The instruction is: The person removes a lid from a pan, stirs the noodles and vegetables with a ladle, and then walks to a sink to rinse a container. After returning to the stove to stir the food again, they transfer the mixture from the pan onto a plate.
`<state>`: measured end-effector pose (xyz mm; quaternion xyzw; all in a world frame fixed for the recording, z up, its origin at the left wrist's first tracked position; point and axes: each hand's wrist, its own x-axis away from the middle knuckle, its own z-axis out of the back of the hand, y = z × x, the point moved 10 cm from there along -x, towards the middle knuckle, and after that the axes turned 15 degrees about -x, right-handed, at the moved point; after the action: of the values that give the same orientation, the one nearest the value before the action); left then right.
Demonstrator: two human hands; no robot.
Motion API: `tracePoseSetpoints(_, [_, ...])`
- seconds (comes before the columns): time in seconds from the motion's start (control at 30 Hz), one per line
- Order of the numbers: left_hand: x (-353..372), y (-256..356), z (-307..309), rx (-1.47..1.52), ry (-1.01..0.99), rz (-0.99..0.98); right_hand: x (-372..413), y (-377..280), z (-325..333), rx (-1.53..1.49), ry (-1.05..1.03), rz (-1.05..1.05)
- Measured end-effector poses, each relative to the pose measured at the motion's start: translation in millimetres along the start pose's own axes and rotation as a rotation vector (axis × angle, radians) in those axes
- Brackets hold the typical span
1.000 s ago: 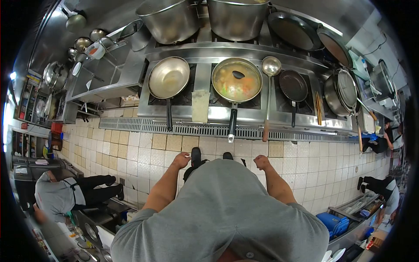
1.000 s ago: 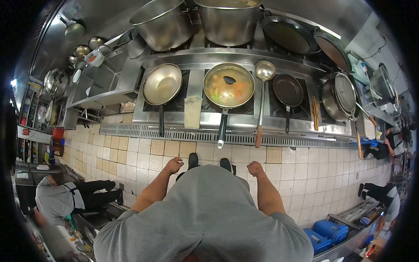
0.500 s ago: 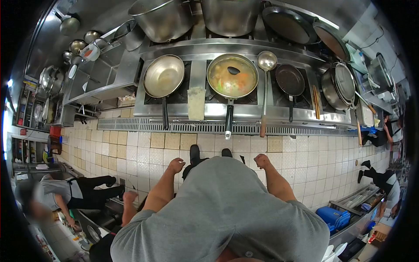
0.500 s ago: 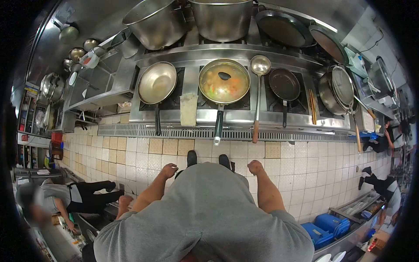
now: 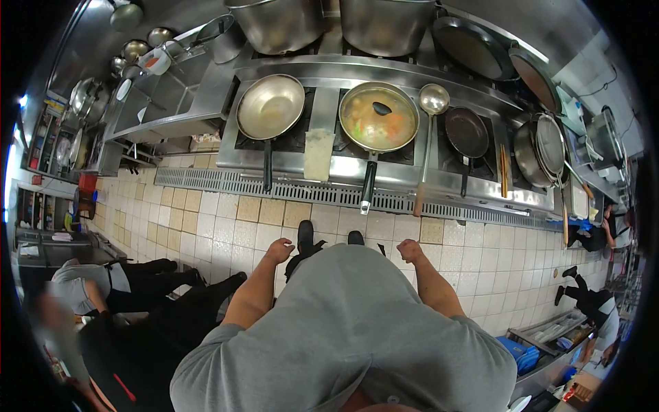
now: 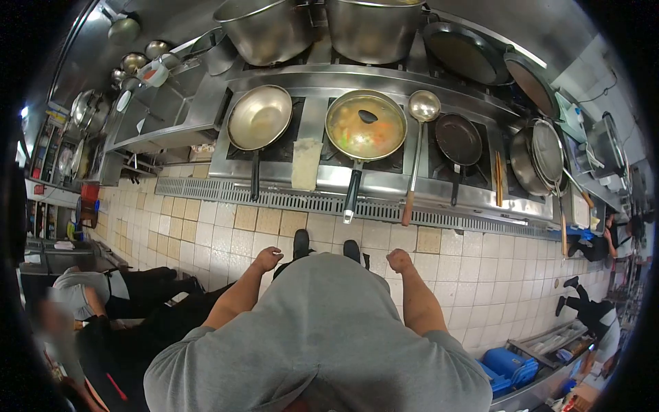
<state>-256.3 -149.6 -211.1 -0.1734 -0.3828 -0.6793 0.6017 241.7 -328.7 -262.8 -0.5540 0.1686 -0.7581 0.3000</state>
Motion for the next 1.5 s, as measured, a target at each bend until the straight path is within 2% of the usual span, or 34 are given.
tracePoseSetpoints(0.13, [12,-17,-6,-0.012,0.006,0.052,0,6,-2,0.068,-0.051,-0.026])
tracePoseSetpoints(0.23, [18,-26,-10,-0.033,0.019,0.056,0,10,0,-0.018,-0.069,-0.004])
tracePoseSetpoints(0.3, [22,-30,-13,-0.021,0.016,0.071,-5,17,0,0.004,-0.093,-0.074])
tracePoseSetpoints(0.47, [33,-32,-12,0.003,0.031,0.088,-7,5,1,-0.015,-0.067,-0.065])
tracePoseSetpoints(0.67, [15,-43,-27,0.015,0.04,0.04,-11,-12,-1,-0.049,-0.049,-0.031])
tracePoseSetpoints(0.77, [14,-34,-23,-0.092,0.087,-0.06,-11,-15,-2,-0.066,-0.04,-0.025])
tracePoseSetpoints(0.83, [26,-31,-17,0.008,0.028,0.033,-11,-15,-1,-0.074,-0.026,-0.028])
tracePoseSetpoints(1.03, [34,-33,-13,0.016,0.012,0.092,-7,-14,-2,-0.06,-0.069,-0.046])
tracePoseSetpoints(1.1, [36,-34,-11,-0.006,0.022,0.092,-3,-18,2,-0.061,-0.015,-0.039])
tracePoseSetpoints(1.43, [48,-37,0,0.027,0.036,0.132,-13,-30,-15,-0.038,-0.086,-0.02])
tracePoseSetpoints(1.5, [23,-62,-24,-0.011,0.063,0.073,-31,-17,-27,0.012,-0.137,-0.012])
